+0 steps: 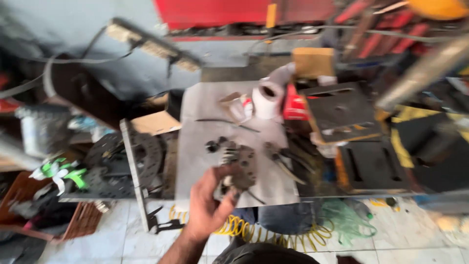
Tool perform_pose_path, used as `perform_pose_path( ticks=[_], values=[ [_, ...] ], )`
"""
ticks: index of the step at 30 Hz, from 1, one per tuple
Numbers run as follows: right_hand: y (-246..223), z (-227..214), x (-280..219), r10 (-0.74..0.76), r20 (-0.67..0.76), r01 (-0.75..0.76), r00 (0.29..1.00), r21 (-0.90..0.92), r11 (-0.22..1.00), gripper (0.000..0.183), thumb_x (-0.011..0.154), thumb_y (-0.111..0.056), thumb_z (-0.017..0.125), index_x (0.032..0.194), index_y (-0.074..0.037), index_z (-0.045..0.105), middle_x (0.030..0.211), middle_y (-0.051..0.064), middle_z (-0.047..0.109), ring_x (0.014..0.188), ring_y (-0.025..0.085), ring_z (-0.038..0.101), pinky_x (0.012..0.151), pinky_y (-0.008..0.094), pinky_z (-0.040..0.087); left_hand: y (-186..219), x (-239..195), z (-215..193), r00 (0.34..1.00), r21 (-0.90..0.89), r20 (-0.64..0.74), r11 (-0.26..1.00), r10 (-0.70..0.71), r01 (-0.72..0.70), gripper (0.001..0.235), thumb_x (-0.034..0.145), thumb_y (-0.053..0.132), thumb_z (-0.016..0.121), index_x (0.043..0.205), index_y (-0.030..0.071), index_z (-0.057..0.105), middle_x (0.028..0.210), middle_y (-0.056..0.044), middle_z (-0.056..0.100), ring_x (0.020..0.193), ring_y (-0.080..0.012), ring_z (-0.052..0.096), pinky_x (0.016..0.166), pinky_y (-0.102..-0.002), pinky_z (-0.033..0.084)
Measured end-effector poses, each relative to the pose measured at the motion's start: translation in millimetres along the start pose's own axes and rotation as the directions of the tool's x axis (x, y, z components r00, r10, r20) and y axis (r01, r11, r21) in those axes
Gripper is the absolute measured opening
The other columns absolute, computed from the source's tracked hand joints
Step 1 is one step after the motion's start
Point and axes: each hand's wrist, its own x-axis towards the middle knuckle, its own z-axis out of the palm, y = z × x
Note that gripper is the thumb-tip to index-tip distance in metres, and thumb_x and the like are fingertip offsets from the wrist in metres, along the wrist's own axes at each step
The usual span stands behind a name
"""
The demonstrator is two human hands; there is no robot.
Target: The person works on a motorcycle cylinder head set on a paper-covered workbench, holding and turning the casting while using pliers to grip and manipulate small parts and fittings on it. They reposition the head repeatedly to reach different sides and set small components beside it on the bench.
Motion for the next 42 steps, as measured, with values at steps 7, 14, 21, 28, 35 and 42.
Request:
perform_pose_path(
  ticks=[7, 14, 21, 28, 35, 42],
  values=[
    [-425.0, 40.4, -127.8, -0.44, 0.094, 0.438, 0.893, 0.038, 0.898, 0.043, 0.09, -0.033, 0.064, 0.121, -0.004, 0.067, 0.105, 0.01, 0.076, 0.102, 0.021, 0.072, 0.089, 0.034, 0.055, -29.1, 28.2, -12.6, 1.0, 0.281, -0.007, 0.96, -0.014, 0.015, 0.068, 0.079, 0.028, 0.079, 0.137, 0.002, 0.057, 0.143, -0.02, 0.056, 0.134, -0.0383, 0.053, 0.11, -0.047, 0.045],
    [-512.7, 98.7, -137.9, -0.356, 0.228, 0.376, 0.906, -0.049, 0.925, 0.032, 0.101, -0.03, 0.057, 0.086, -0.002, 0.065, 0.076, 0.01, 0.073, 0.072, 0.017, 0.065, 0.07, 0.031, 0.051, -42.9, 53.5, 22.2, 0.983, 0.52, 0.179, 0.845, 0.031, -0.122, 0.057, 0.074, 0.04, 0.076, 0.122, 0.009, 0.07, 0.129, -0.012, 0.063, 0.132, -0.0336, 0.05, 0.112, -0.053, 0.034],
    [-487.7, 86.9, -103.8, -0.662, 0.184, 0.634, 0.726, 0.194, 0.749, 0.031, 0.101, -0.023, 0.053, 0.08, -0.002, 0.061, 0.071, 0.006, 0.067, 0.069, 0.014, 0.064, 0.068, 0.029, 0.053, -44.0, 55.6, 25.4, 0.95, 0.591, 0.298, 0.799, -0.093, -0.107, 0.025, 0.08, 0.029, 0.069, 0.095, 0.01, 0.072, 0.117, -0.007, 0.066, 0.131, -0.029, 0.049, 0.113, -0.051, 0.036],
    [-417.9, 54.9, -129.2, -0.518, 0.176, 0.534, 0.837, -0.056, 0.844, 0.029, 0.096, -0.025, 0.056, 0.081, -0.001, 0.066, 0.069, 0.009, 0.066, 0.067, 0.019, 0.062, 0.066, 0.034, 0.052, -60.7, 55.8, 28.2, 0.978, 0.577, 0.208, 0.81, -0.019, -0.107, 0.022, 0.082, 0.023, 0.068, 0.1, 0.01, 0.073, 0.122, -0.006, 0.067, 0.13, -0.0287, 0.055, 0.111, -0.049, 0.041],
    [-388.5, 37.4, -144.7, -0.411, -0.161, 0.442, 0.897, 0.301, 0.845, 0.032, 0.104, -0.024, 0.05, 0.097, 0.003, 0.065, 0.089, 0.016, 0.078, 0.09, 0.022, 0.069, 0.089, 0.034, 0.052, -44.6, 51.4, 13.6, 0.999, 0.555, -0.037, 0.831, -0.004, 0.023, 0.074, 0.078, 0.043, 0.074, 0.139, 0.007, 0.055, 0.135, -0.018, 0.06, 0.123, -0.0385, 0.057, 0.1, -0.05, 0.048],
    [-508.0, 77.4, -86.2, -0.582, 0.044, 0.345, 0.812, 0.769, 0.539, 0.039, 0.103, -0.024, 0.042, 0.125, 0.003, 0.06, 0.133, 0.013, 0.069, 0.121, 0.023, 0.069, 0.103, 0.043, 0.052, -13.1, 67.8, 1.0, 0.725, 0.725, 0.026, 0.512, -0.688, 0.46, 0.075, 0.086, 0.052, 0.065, 0.15, 0.016, 0.047, 0.114, -0.024, 0.074, 0.105, -0.0408, 0.07, 0.093, -0.051, 0.054]
  ],
)
